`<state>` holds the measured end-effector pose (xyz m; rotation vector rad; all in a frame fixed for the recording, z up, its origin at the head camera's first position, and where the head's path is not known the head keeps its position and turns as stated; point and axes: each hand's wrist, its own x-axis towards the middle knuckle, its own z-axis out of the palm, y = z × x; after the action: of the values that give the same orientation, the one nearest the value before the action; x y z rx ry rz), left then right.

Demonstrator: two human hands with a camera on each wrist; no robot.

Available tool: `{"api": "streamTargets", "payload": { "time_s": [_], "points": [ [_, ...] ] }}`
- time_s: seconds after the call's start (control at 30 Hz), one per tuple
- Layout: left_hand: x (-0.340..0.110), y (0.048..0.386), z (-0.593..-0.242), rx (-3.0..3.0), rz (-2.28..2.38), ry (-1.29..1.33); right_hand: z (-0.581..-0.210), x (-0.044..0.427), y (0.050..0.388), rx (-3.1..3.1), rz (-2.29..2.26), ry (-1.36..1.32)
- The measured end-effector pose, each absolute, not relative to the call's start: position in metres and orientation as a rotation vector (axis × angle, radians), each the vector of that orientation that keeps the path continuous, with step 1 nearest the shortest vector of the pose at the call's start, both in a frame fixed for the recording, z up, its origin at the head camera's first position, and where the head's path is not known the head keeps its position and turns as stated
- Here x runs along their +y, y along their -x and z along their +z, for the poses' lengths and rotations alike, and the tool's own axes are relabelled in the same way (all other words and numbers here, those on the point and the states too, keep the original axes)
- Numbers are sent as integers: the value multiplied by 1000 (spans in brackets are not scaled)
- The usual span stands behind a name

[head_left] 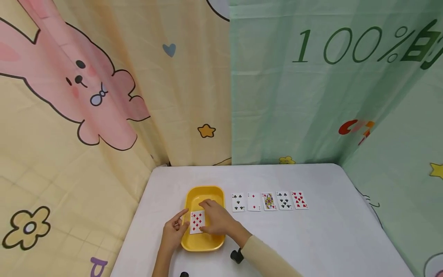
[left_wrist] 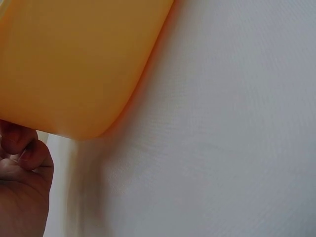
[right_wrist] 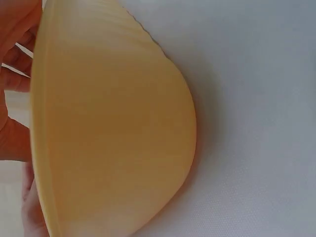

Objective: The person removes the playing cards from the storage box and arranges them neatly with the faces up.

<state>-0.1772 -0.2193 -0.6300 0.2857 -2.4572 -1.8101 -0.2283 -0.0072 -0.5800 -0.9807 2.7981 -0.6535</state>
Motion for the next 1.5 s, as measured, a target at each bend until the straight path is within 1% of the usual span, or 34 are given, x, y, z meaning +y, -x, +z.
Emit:
{"api": "streamTargets", "payload": {
  "time_s": [0.23,0.4,0.63,0.93,1.27,1.5],
  "points": [
    [-215,177,-634,-2440,-1821,-251,-593,-21,225,2756,-361,1004],
    [-214,177,-634,-2431,-1850,-236,-601,-29,225,2766,-257,922],
    [-209,179,-634,-2430,-1840,-199,-606,-34,225,2806,-241,815],
    [-210,180,-634,-2440,-1846,-211,-608,-34,230,2803,-294,784],
    [-216,178,-630,-2468,-1780,-245,-589,-28,226,2867,-359,862],
    [-219,178,-630,-2463,-1699,-202,-567,1,227,2910,-547,842]
  ]
}}
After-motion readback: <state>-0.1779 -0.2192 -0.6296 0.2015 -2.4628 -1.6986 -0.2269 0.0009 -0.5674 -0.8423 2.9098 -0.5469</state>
